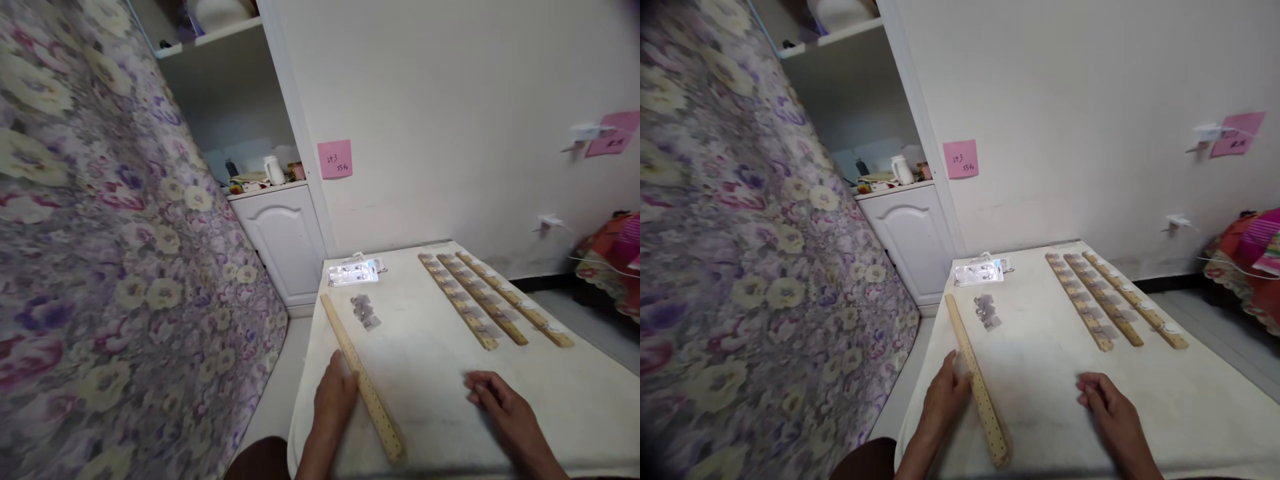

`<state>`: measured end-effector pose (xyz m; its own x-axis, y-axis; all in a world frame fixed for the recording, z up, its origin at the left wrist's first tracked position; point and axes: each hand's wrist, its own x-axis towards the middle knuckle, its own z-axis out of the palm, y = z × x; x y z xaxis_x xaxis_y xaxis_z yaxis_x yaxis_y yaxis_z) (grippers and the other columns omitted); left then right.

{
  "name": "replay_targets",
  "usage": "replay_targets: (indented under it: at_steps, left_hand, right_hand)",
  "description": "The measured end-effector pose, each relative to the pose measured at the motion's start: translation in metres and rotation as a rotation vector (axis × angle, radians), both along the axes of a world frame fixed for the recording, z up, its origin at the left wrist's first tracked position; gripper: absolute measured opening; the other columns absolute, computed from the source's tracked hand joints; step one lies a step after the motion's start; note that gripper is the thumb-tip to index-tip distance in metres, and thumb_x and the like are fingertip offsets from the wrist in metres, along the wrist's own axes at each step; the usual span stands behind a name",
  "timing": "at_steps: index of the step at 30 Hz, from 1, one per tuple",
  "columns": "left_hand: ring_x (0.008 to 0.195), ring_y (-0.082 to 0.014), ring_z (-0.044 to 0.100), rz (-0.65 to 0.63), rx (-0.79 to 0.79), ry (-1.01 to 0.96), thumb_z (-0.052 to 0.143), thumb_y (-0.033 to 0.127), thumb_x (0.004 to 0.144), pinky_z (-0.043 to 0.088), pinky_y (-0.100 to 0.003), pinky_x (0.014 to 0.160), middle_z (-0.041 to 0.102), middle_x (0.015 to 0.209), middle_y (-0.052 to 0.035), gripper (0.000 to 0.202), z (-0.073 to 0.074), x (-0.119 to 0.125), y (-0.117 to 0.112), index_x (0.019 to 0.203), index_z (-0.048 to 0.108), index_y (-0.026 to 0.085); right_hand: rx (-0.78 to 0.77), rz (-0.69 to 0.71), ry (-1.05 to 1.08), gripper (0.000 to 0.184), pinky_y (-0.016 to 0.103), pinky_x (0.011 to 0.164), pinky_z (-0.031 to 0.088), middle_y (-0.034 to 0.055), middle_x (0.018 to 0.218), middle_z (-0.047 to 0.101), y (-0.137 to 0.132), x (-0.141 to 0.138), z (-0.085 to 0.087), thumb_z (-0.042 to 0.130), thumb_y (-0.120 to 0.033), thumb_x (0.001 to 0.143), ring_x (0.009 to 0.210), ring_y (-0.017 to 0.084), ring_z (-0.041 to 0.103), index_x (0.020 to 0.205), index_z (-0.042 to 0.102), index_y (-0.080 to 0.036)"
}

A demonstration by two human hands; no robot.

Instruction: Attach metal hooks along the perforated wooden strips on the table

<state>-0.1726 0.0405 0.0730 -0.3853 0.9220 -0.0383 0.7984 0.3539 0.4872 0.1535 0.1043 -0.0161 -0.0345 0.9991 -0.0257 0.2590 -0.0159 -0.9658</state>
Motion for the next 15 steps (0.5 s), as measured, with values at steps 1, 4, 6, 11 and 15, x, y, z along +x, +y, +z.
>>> replay_targets:
  at_steps: [1, 4, 6, 11, 15]
  left_hand:
    - [0.104, -0.0219, 0.058, 0.001, 0.002, 0.000, 0.046, 0.038, 0.085, 0.040, -0.028, 0.087, 0.060, 0.120, -0.0135, 0.060, 0.001, -0.013, 0.004, 0.137, 0.035, 0.010]
    - [0.093, -0.0194, 0.060, -0.014, 0.029, 0.007, 0.046, 0.031, 0.084, 0.040, -0.028, 0.086, 0.065, 0.104, -0.0097, 0.055, 0.000, -0.050, 0.024, 0.135, 0.041, 0.010]
    - [0.095, -0.0188, 0.059, -0.023, 0.054, 0.014, 0.047, 0.026, 0.083, 0.040, -0.027, 0.087, 0.065, 0.103, -0.0088, 0.052, -0.003, -0.072, 0.040, 0.132, 0.044, 0.011]
    - [0.095, -0.0182, 0.058, -0.034, 0.105, 0.009, 0.046, 0.019, 0.081, 0.041, -0.028, 0.086, 0.065, 0.102, -0.0083, 0.046, -0.018, -0.104, 0.076, 0.127, 0.049, 0.011]
    - [0.099, -0.0193, 0.058, -0.029, 0.117, 0.008, 0.045, 0.020, 0.083, 0.041, -0.028, 0.086, 0.066, 0.103, -0.0091, 0.046, -0.026, -0.111, 0.088, 0.128, 0.049, 0.012]
  right_hand:
    - [-0.013, -0.009, -0.019, 0.042, 0.030, 0.074, 0.053, 0.0065, 0.092, 0.072, 0.001, -0.001, 0.002, 0.053, -0.055, 0.077, 0.082, 0.022, 0.069, 0.101, 0.059, -0.021]
    - [-0.015, -0.016, -0.126, 0.041, 0.028, 0.070, 0.053, 0.0042, 0.086, 0.073, 0.003, -0.016, 0.016, 0.057, -0.055, 0.074, 0.082, 0.022, 0.068, 0.099, 0.062, -0.022]
    - [-0.009, 0.057, -0.164, 0.040, 0.027, 0.063, 0.052, 0.0024, 0.079, 0.071, 0.002, -0.041, 0.031, 0.053, -0.054, 0.077, 0.072, 0.020, 0.067, 0.097, 0.064, -0.022]
    - [0.074, 0.367, -0.285, 0.036, 0.025, 0.065, 0.050, 0.0034, 0.089, 0.069, -0.005, -0.139, 0.064, 0.051, -0.043, 0.079, 0.071, 0.017, 0.064, 0.106, 0.062, -0.021]
    - [0.133, 0.455, -0.510, 0.052, 0.032, 0.076, 0.050, 0.0087, 0.106, 0.064, -0.007, -0.200, 0.067, 0.062, -0.037, 0.069, 0.084, 0.022, 0.065, 0.118, 0.055, -0.020]
